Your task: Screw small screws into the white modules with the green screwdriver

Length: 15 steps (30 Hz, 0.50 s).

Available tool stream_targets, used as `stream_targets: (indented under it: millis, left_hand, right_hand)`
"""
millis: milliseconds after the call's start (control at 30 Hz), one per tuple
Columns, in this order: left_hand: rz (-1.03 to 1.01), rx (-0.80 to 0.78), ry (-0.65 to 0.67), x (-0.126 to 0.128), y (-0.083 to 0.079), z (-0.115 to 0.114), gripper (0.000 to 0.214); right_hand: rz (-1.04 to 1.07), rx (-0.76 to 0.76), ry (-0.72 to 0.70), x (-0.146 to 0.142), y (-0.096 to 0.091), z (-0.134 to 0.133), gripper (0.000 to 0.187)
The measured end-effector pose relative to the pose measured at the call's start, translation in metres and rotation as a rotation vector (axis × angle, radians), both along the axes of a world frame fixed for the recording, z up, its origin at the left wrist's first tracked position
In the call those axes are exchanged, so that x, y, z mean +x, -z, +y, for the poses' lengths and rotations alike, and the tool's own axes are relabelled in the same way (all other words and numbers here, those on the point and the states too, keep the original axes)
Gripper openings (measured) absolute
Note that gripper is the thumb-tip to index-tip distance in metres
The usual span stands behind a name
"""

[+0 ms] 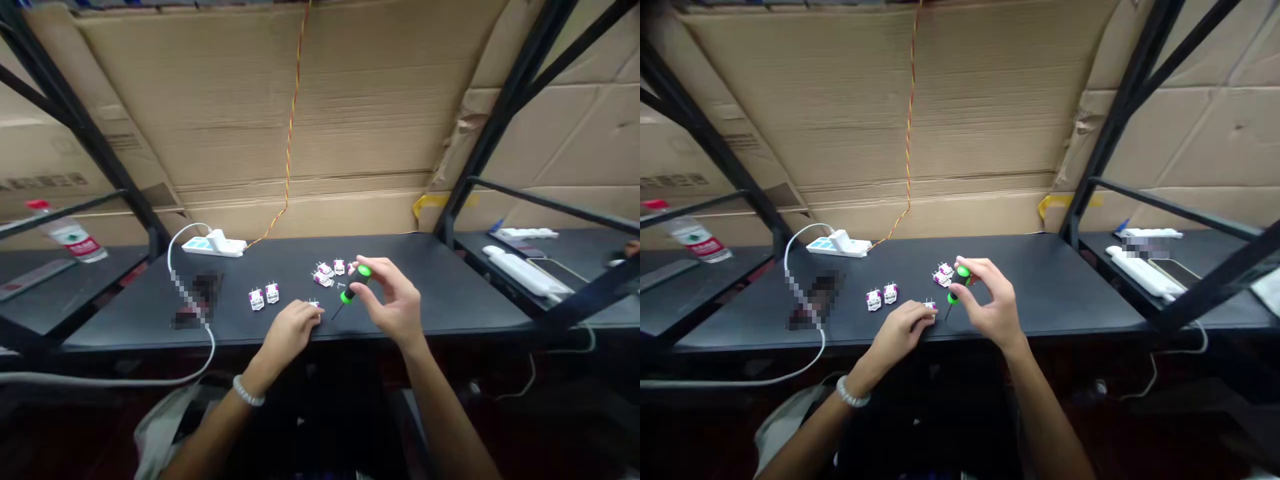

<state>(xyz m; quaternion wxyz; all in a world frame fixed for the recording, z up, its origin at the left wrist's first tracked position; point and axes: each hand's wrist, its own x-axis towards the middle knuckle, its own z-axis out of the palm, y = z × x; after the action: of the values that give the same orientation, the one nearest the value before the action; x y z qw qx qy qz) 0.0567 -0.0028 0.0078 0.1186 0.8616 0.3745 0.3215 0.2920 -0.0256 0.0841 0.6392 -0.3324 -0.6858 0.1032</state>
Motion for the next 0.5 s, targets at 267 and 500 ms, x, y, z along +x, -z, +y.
stream_targets:
  millis: [267, 500]
  left_hand:
    - [-0.088, 0.003, 0.039, -0.001, 0.002, 0.003, 0.021]
    - [-0.104, -0.028, 0.035, -0.001, 0.000, 0.003, 0.023]
  right_hand:
    - [0.095, 0.029, 0.004, -0.011, 0.011, 0.006, 0.039]
    - [0.109, 0.035, -0.007, -0.018, 0.019, 0.010, 0.042]
